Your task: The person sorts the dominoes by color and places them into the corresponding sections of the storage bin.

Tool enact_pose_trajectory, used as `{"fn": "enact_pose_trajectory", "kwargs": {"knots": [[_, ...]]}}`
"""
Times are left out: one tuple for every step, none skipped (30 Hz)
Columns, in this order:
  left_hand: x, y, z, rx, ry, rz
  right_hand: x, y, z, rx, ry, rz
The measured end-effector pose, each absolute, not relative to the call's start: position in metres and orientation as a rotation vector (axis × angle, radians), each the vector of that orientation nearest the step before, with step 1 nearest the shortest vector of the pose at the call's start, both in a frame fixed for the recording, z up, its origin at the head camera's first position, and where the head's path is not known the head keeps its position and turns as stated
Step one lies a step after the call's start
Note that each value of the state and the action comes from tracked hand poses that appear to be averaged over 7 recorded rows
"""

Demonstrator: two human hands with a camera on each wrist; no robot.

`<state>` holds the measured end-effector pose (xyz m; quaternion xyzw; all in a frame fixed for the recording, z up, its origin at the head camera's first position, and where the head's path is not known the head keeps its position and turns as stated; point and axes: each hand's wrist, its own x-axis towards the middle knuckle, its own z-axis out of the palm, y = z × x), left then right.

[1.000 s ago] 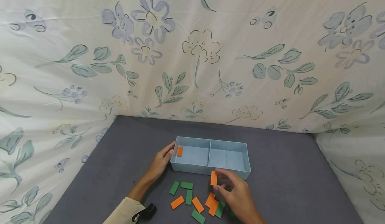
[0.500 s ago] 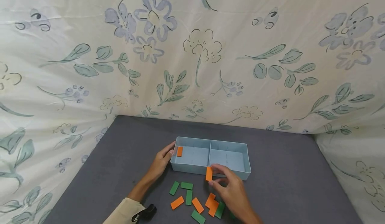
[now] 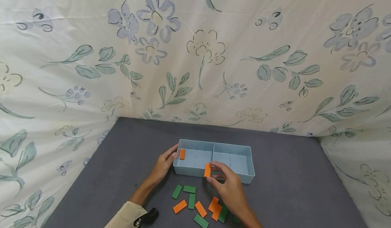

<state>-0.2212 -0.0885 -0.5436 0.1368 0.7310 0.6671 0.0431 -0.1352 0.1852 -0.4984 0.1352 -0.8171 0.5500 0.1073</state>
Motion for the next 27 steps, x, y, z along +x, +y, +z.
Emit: {"fn": "enact_pose_trajectory", "kwargs": {"knots": [[-0.221,-0.089,-0.544,0.42,2.234,2.037,-0.136,0.184,-0.498,0.395,-2.404,1.623],[-0.221,-0.089,-0.544,0.423,2.233,2.035,-0.137,0.183,-0.498,0.391,-2.406,1.627],[-0.221,-0.089,-0.544,0.424,2.232,2.032,-0.138,0.182,-0.497,0.388,-2.41,1.631],[-0.221,-0.089,-0.544,0.424,2.231,2.03,-0.139,0.181,-0.497,0.381,-2.41,1.642],[-0.221,-0.089,-0.544,0.424,2.23,2.03,-0.14,0.18,-0.497,0.371,-2.414,1.648],[-0.221,-0.089,-0.543,0.421,2.232,2.03,-0.141,0.179,-0.496,0.359,-2.42,1.652],[-0.221,-0.089,-0.543,0.416,2.234,2.031,-0.142,0.178,-0.496,0.346,-2.425,1.654],[-0.221,-0.089,-0.543,0.414,2.232,2.034,-0.142,0.177,-0.496,0.335,-2.43,1.656],[-0.221,-0.089,-0.543,0.41,2.233,2.037,-0.144,0.176,-0.496,0.323,-2.436,1.656],[-0.221,-0.088,-0.543,0.408,2.233,2.04,-0.145,0.175,-0.496,0.313,-2.44,1.654],[-0.221,-0.088,-0.542,0.408,2.233,2.042,-0.146,0.173,-0.496,0.304,-2.447,1.647],[-0.221,-0.088,-0.542,0.407,2.232,2.044,-0.147,0.172,-0.497,0.3,-2.45,1.642],[-0.221,-0.088,-0.542,0.409,2.229,2.046,-0.148,0.171,-0.497,0.3,-2.448,1.642],[-0.22,-0.088,-0.542,0.411,2.228,2.049,-0.149,0.17,-0.497,0.303,-2.446,1.646],[-0.22,-0.088,-0.541,0.41,2.226,2.05,-0.15,0.169,-0.497,0.306,-2.443,1.648],[-0.22,-0.088,-0.541,0.41,2.224,2.049,-0.151,0.168,-0.497,0.311,-2.441,1.651],[-0.22,-0.087,-0.541,0.409,2.224,2.048,-0.152,0.167,-0.497,0.313,-2.437,1.66],[-0.219,-0.087,-0.541,0.408,2.222,2.048,-0.153,0.167,-0.497,0.317,-2.433,1.67],[-0.219,-0.087,-0.541,0.407,2.221,2.048,-0.153,0.166,-0.497,0.318,-2.434,1.68],[-0.219,-0.087,-0.541,0.406,2.222,2.048,-0.154,0.165,-0.497,0.316,-2.436,1.686],[-0.219,-0.087,-0.541,0.406,2.222,2.047,-0.155,0.164,-0.496,0.315,-2.438,1.693],[-0.219,-0.086,-0.541,0.408,2.224,2.046,-0.155,0.164,-0.496,0.311,-2.441,1.7],[-0.219,-0.086,-0.541,0.408,2.224,2.047,-0.156,0.163,-0.495,0.306,-2.445,1.705],[-0.218,-0.086,-0.541,0.41,2.226,2.049,-0.156,0.163,-0.495,0.303,-2.45,1.704],[-0.218,-0.086,-0.54,0.408,2.228,2.051,-0.157,0.162,-0.494,0.3,-2.455,1.704],[-0.218,-0.086,-0.541,0.404,2.229,2.052,-0.158,0.161,-0.494,0.297,-2.459,1.704],[-0.218,-0.086,-0.54,0.399,2.231,2.051,-0.158,0.161,-0.493,0.295,-2.463,1.703]]}}
